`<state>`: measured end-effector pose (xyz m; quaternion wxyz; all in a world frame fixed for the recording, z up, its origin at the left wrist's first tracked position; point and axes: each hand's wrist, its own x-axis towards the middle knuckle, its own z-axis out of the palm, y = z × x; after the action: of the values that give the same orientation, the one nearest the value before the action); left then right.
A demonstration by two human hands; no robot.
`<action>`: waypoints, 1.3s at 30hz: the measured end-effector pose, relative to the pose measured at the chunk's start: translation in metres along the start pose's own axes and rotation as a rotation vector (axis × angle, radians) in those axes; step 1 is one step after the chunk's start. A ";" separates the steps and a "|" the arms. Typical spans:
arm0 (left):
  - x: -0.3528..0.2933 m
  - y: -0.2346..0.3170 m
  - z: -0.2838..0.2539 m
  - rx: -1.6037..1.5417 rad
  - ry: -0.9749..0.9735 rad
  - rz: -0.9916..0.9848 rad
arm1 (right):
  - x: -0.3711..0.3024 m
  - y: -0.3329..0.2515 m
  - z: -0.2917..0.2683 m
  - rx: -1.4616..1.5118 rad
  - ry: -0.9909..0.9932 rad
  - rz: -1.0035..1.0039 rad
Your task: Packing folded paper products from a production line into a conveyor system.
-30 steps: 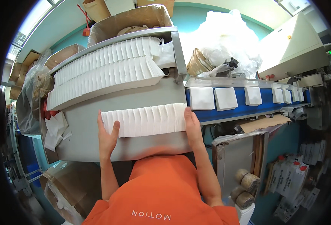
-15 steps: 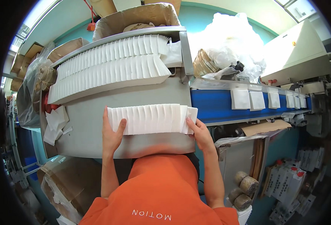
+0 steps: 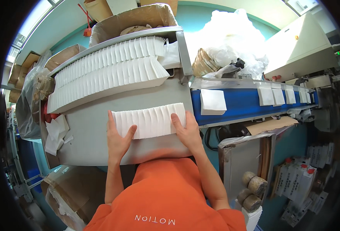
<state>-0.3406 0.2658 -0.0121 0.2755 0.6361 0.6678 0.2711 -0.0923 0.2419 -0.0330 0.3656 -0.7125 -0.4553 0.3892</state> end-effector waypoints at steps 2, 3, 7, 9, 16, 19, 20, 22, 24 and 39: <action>-0.002 0.000 -0.002 0.032 0.017 -0.002 | 0.002 0.007 0.006 0.154 -0.028 0.063; -0.002 0.000 -0.002 0.067 0.040 -0.013 | 0.002 0.012 0.004 0.343 -0.097 0.206; -0.004 -0.001 -0.005 0.082 0.061 -0.008 | -0.006 0.034 -0.018 0.761 -0.144 0.562; -0.002 -0.002 -0.003 0.042 0.025 -0.011 | -0.010 0.041 -0.026 0.564 -0.189 0.421; -0.003 0.009 0.002 -0.055 -0.081 0.048 | -0.001 0.018 -0.003 0.301 -0.020 0.106; -0.006 0.015 0.008 0.060 -0.033 0.129 | -0.006 0.005 0.006 0.156 -0.024 0.078; -0.007 0.015 0.009 0.088 -0.006 0.127 | -0.006 0.005 0.005 0.344 -0.090 0.222; -0.007 0.011 0.009 0.120 0.028 0.119 | -0.006 0.017 -0.002 0.695 -0.138 0.394; -0.006 0.011 0.008 0.095 0.016 0.103 | -0.012 0.029 -0.017 0.616 -0.192 0.438; -0.008 0.018 0.015 0.062 -0.005 0.146 | -0.012 0.013 -0.003 0.711 -0.200 0.416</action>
<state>-0.3165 0.2591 -0.0099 0.2370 0.6920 0.6271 0.2679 -0.0886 0.2257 -0.0402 0.4562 -0.5775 -0.1727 0.6547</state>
